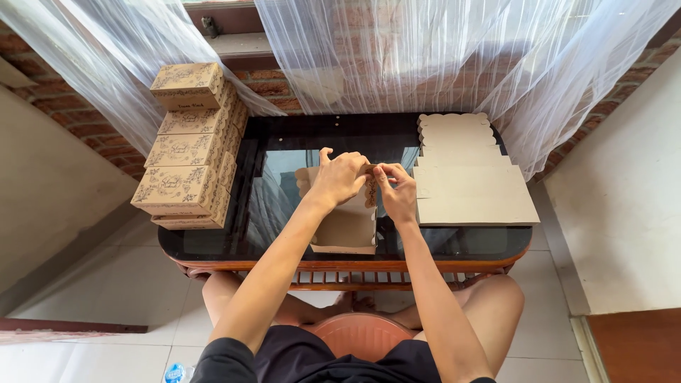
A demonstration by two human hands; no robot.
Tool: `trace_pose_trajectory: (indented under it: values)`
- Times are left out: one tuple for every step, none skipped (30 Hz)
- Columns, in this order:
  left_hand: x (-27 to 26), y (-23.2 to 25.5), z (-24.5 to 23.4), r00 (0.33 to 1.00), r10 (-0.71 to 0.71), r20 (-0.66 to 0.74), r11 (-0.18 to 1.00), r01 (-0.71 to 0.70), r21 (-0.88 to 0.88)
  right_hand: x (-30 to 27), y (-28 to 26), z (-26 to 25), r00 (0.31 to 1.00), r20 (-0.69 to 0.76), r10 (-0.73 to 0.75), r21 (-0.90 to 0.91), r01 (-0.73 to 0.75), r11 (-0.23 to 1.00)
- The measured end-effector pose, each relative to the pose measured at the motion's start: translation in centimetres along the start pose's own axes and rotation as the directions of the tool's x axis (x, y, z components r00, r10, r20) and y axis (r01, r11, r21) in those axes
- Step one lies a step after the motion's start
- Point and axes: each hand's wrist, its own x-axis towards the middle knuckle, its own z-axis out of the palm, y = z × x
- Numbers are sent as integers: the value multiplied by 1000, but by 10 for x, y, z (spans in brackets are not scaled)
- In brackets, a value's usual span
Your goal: Assembling a cardboard box by folding pre-cut flaps and tucking them into place.
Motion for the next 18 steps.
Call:
trace_pose_trajectory:
  values:
    - [0, -2, 3, 1000, -4, -3, 1000, 4, -4, -2, -2, 1, 1000, 5, -2, -4, 2, 1000]
    - [0, -3, 6, 1000, -9, -11, 1000, 10, 8, -4, -5, 2, 1000, -5, 12, 5, -12, 1000]
    - [2, -5, 9, 1000, -13, -21, 1000, 13, 21, -5, -7, 3, 1000, -17, 25, 15, -24, 1000]
    - [1, -6, 9, 1000, -15, -25, 1000, 16, 19, -7, -6, 3, 1000, -14, 21, 12, -21, 1000]
    - [1, -7, 9, 999, -17, -27, 1000, 17, 20, -10, -5, 3, 1000, -5, 26, -4, -26, 1000]
    - [1, -7, 10, 999, -18, -30, 1000, 19, 20, -12, -3, 3, 999, 5, 31, -20, -31, 999]
    - [1, -8, 11, 999, -18, -31, 1000, 19, 19, -16, 2, 3, 1000, 5, 30, -21, -30, 999]
    - [1, -9, 12, 999, -20, -34, 1000, 20, 10, -19, 8, 3, 1000, 11, 18, -43, -18, 999]
    - [1, -10, 14, 999, -22, -37, 1000, 22, 0, -22, 13, 2, 1000, 18, 6, -66, -5, 998]
    - [1, -9, 12, 999, -22, -38, 1000, 22, -1, -25, 18, 3, 1000, 18, 5, -67, -4, 998]
    - [0, -8, 10, 999, -31, -36, 999, 30, -22, -30, 22, 3, 1000, 9, 6, -83, -5, 997]
    - [0, -7, 9, 999, -39, -35, 998, 38, -42, -34, 26, 4, 1000, 0, 6, -98, -6, 995]
    - [0, -8, 12, 999, -40, -33, 998, 39, -44, -37, 29, 3, 1000, 1, 7, -99, -7, 995]
    - [0, -9, 15, 999, -39, -38, 998, 38, -43, -40, 31, 3, 1000, 7, 7, -125, -7, 992]
    - [1, -10, 16, 998, -37, -44, 999, 35, -40, -42, 33, 3, 1000, 11, 6, -149, -4, 989]
    - [1, -10, 14, 998, -37, -44, 999, 35, -40, -43, 34, 3, 1000, 11, 6, -149, -4, 989]
    - [0, -9, 12, 998, -43, -43, 998, 41, -58, -46, 36, 2, 999, 29, 12, -168, -7, 986]
    - [-1, -8, 10, 998, -49, -41, 996, 46, -75, -48, 38, 2, 999, 48, 19, -188, -9, 982]
